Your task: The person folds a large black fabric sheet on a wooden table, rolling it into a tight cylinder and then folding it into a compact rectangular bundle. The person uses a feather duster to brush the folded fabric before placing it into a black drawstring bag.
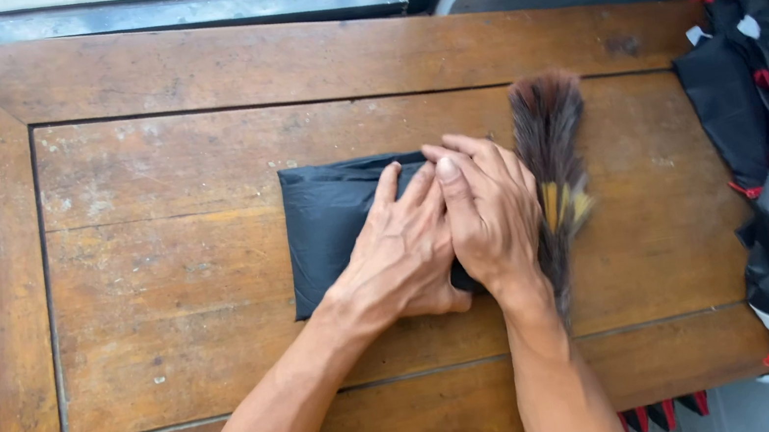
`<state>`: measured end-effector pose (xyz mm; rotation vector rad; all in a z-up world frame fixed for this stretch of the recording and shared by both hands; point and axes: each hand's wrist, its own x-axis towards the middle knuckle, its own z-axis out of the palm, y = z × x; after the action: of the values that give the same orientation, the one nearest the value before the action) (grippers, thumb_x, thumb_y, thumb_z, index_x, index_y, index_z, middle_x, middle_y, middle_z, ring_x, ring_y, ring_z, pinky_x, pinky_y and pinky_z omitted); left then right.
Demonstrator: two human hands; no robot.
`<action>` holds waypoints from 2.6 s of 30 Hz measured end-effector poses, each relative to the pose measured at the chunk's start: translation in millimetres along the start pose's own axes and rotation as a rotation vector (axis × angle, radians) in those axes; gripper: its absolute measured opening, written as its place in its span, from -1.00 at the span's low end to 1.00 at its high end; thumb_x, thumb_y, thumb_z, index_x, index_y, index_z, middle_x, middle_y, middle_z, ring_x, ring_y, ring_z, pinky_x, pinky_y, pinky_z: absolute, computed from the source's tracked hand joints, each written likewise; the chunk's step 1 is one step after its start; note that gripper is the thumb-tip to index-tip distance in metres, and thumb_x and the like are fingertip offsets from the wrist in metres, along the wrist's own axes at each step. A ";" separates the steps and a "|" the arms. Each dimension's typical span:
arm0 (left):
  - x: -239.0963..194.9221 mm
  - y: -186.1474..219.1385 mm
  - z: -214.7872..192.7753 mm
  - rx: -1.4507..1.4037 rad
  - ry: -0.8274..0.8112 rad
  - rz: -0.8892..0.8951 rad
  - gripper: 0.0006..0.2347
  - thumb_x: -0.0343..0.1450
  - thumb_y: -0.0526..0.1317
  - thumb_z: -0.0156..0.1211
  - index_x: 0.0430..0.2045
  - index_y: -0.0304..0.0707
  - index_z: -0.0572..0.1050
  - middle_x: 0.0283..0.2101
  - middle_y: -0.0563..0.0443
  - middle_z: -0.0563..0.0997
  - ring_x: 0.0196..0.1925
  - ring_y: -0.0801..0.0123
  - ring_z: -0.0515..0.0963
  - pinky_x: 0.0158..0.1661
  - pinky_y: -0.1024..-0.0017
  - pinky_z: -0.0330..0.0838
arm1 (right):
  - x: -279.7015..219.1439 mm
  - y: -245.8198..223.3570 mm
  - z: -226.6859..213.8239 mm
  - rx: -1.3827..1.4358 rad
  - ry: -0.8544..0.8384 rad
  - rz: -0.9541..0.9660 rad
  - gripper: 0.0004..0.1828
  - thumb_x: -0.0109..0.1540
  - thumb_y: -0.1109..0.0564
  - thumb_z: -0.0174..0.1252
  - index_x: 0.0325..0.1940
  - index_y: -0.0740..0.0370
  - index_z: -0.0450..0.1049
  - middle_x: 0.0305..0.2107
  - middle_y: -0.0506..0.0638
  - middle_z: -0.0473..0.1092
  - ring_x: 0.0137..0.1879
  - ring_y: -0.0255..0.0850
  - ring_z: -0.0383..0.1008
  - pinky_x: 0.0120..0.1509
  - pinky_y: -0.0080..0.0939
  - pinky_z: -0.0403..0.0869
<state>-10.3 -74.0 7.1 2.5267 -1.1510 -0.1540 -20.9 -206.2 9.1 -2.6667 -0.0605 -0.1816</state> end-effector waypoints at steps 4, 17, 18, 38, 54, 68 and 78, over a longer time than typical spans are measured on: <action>2.8 1.1 -9.2 -0.051 -0.018 -0.014 -0.04 -0.08 0.20 0.22 0.15 -0.54 0.19 0.20 -0.35 0.26 0.33 -0.02 0.11 0.22 -0.21 -0.17 | 8.2 0.8 0.5 0.057 -0.050 0.072 -0.54 0.36 -0.26 -0.36 0.13 -0.31 0.41 0.05 -0.23 0.30 0.25 -0.18 0.23 0.31 -0.04 0.13; -4.0 7.6 -21.2 0.150 -0.107 0.073 -0.14 -0.15 -0.09 0.44 0.04 -0.57 0.27 0.15 -0.42 0.30 0.31 -0.34 0.07 0.08 -0.44 -0.02 | 2.3 0.7 -13.8 0.130 -0.067 -0.021 -0.50 0.37 -0.18 -0.25 0.18 0.11 0.39 0.07 0.10 0.32 0.28 0.05 0.21 0.38 0.05 0.07; -4.6 5.7 -18.8 0.148 -0.066 0.100 -0.15 -0.15 -0.10 0.45 0.03 -0.57 0.28 0.15 -0.42 0.29 0.31 -0.34 0.06 0.09 -0.43 -0.02 | 0.8 2.3 -12.1 0.106 -0.033 -0.029 -0.52 0.38 -0.17 -0.27 0.18 0.09 0.39 0.07 0.05 0.32 0.30 0.02 0.19 0.40 0.02 0.05; -21.1 -50.2 -24.9 0.076 0.222 -0.041 0.15 -0.07 0.66 0.03 0.25 -0.25 0.09 0.13 -0.20 0.28 0.05 -0.02 0.33 0.06 -0.11 0.07 | 14.5 -8.5 1.3 -0.184 0.058 -0.063 -0.59 0.29 -0.21 -0.12 0.02 0.01 0.45 -0.20 -0.01 0.32 -0.08 0.02 0.33 -0.02 0.06 0.28; -20.8 -61.3 -26.0 0.055 0.111 0.057 0.29 -0.20 0.69 0.14 0.28 -0.31 0.04 0.24 -0.15 0.25 0.14 0.00 0.29 0.04 -0.15 0.09 | -35.7 -3.9 -24.7 -0.056 -0.089 -0.484 -0.31 0.08 -0.14 0.28 0.17 0.05 0.17 0.25 0.11 0.13 0.44 0.13 0.08 0.48 0.48 -0.13; -21.8 -62.3 -22.8 0.007 0.256 0.039 -0.02 0.00 0.60 -0.02 0.02 -0.35 0.26 0.16 -0.19 0.37 0.01 0.02 0.39 0.02 -0.02 0.13 | -34.2 -16.6 -6.4 -0.136 0.105 -0.430 -0.61 0.18 -0.03 0.05 0.01 0.18 0.25 0.13 0.10 0.26 0.33 0.09 0.25 0.42 0.42 0.05; -24.0 -65.5 -0.8 0.143 0.196 -0.015 0.11 0.01 0.61 -0.09 0.27 -0.37 0.10 0.32 -0.17 0.22 0.36 0.06 0.17 0.27 -0.20 -0.22 | -7.3 -27.1 -58.5 0.121 -0.361 -0.217 -0.19 0.17 -0.37 -0.14 0.34 0.18 0.11 0.29 0.02 0.15 0.42 -0.09 0.06 0.39 0.19 -0.12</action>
<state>20.4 -16.3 -17.3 2.6044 -1.1008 0.1746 -37.0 -208.7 71.9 -2.5355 -0.4604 0.2299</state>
